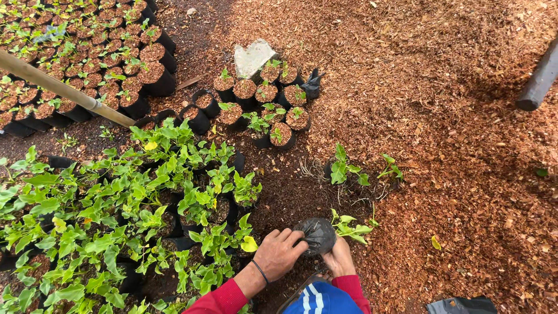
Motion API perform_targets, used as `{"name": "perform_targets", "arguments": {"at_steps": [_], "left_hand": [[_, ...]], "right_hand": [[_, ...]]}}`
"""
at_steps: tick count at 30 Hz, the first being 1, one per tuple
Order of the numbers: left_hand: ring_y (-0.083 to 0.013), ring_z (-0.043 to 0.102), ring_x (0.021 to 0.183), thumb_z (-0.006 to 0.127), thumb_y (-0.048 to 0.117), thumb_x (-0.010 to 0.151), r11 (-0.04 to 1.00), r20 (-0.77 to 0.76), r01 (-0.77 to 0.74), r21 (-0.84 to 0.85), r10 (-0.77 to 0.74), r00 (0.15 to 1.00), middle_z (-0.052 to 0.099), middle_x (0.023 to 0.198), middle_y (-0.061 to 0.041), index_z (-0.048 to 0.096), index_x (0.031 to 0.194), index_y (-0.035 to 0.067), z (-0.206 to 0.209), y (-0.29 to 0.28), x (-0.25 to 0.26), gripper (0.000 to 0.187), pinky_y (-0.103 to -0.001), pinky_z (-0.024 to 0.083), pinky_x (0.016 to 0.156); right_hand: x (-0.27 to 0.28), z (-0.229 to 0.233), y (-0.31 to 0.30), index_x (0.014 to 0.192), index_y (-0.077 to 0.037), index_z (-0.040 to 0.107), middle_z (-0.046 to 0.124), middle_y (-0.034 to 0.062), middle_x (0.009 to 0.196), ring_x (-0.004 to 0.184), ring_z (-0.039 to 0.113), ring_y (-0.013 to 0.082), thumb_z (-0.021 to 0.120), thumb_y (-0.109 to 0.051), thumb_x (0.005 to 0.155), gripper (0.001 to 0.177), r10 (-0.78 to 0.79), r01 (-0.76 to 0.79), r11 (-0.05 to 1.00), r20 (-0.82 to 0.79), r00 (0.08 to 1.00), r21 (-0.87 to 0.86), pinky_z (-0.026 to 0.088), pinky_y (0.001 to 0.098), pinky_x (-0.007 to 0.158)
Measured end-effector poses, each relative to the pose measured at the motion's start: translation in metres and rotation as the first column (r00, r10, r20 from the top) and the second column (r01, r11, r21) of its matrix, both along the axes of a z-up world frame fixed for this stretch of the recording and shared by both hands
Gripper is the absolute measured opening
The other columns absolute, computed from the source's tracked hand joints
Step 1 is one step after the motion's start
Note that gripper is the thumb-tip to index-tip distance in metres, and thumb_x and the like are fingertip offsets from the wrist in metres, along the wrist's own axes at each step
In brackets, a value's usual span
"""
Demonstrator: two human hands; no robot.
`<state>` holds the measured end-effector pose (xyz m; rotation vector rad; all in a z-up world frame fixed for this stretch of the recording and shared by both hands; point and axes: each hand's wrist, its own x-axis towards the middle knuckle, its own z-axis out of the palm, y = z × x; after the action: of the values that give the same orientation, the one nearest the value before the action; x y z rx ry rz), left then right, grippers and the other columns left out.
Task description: The person removes small plants from black plastic seedling bags and places them into new bags, handling the root balls and soil by hand.
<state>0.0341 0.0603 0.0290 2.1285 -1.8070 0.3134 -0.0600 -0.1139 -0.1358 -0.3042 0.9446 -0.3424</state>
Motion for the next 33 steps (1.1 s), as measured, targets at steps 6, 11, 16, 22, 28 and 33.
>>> {"name": "perform_targets", "arguments": {"at_steps": [6, 11, 16, 22, 28, 33], "left_hand": [[-0.0286, 0.054, 0.082, 0.061, 0.01, 0.075, 0.995, -0.107, 0.089, 0.043, -0.084, 0.991, 0.058, 0.106, -0.012, 0.058, 0.099, 0.013, 0.002, 0.003, 0.006, 0.024, -0.039, 0.044, 0.061], [-0.0272, 0.061, 0.075, 0.066, 0.009, 0.07, 0.964, -0.175, 0.155, 0.217, -0.117, 0.977, 0.055, 0.085, -0.005, 0.054, 0.097, 0.016, -0.038, 0.007, 0.014, 0.03, -0.04, 0.043, 0.063], [-0.0269, 0.06, 0.071, 0.061, 0.01, 0.072, 0.968, -0.228, 0.183, 0.171, -0.142, 0.963, 0.053, 0.082, -0.005, 0.053, 0.092, 0.017, -0.023, 0.012, 0.012, 0.023, -0.039, 0.044, 0.063], [-0.0271, 0.053, 0.072, 0.059, 0.012, 0.081, 0.993, -0.126, 0.115, 0.039, -0.109, 0.986, 0.053, 0.085, -0.007, 0.056, 0.087, 0.017, 0.009, 0.015, 0.014, 0.008, -0.04, 0.039, 0.059], [-0.0285, 0.052, 0.076, 0.061, 0.009, 0.077, 0.994, -0.146, 0.112, -0.009, -0.112, 0.983, 0.058, 0.097, -0.009, 0.056, 0.09, 0.013, 0.032, 0.02, 0.01, 0.015, -0.039, 0.04, 0.059], [-0.0279, 0.053, 0.074, 0.061, 0.0, 0.066, 0.991, -0.251, 0.008, -0.135, -0.042, 0.967, 0.059, 0.093, -0.009, 0.059, 0.085, 0.011, 0.047, 0.046, 0.02, 0.022, -0.038, 0.047, 0.062]], "right_hand": [[0.001, 0.007, -0.001, 0.095, 0.003, 0.064, 0.066, 0.0166, 0.088, 0.075, 0.063, 0.0222, 0.05, 0.004, 0.094, 0.014, 0.013, -0.012, 0.999, 0.011, 1.0, -0.035, 0.058, 0.0377, 0.07], [0.004, 0.046, -0.001, 0.089, 0.009, 0.058, 0.059, 0.0223, 0.09, 0.075, 0.058, 0.0266, 0.049, 0.013, 0.091, 0.01, 0.216, -0.216, 0.976, 0.009, 0.976, -0.007, 0.057, 0.0396, 0.073], [0.005, 0.034, 0.009, 0.097, 0.015, 0.058, 0.061, 0.0272, 0.094, 0.08, 0.061, 0.0315, 0.046, 0.01, 0.095, 0.013, 0.151, -0.151, 0.989, -0.011, 0.988, 0.005, 0.058, 0.0447, 0.075], [0.011, 0.039, 0.014, 0.095, 0.015, 0.058, 0.062, 0.0266, 0.094, 0.08, 0.062, 0.0318, 0.044, 0.015, 0.089, 0.015, 0.06, -0.061, 0.998, -0.058, 0.997, -0.013, 0.058, 0.0449, 0.075], [0.007, 0.013, 0.007, 0.083, 0.009, 0.06, 0.064, 0.0212, 0.082, 0.068, 0.061, 0.0281, 0.043, 0.019, 0.08, 0.02, 0.025, -0.026, 1.0, -0.048, 0.999, -0.014, 0.056, 0.0399, 0.061], [-0.005, 0.102, -0.018, 0.103, 0.016, 0.047, 0.056, 0.0288, 0.11, 0.091, 0.054, 0.0342, 0.031, 0.006, 0.103, 0.019, -0.044, 0.056, 0.997, -0.21, 0.977, 0.055, 0.055, 0.0451, 0.086]]}}
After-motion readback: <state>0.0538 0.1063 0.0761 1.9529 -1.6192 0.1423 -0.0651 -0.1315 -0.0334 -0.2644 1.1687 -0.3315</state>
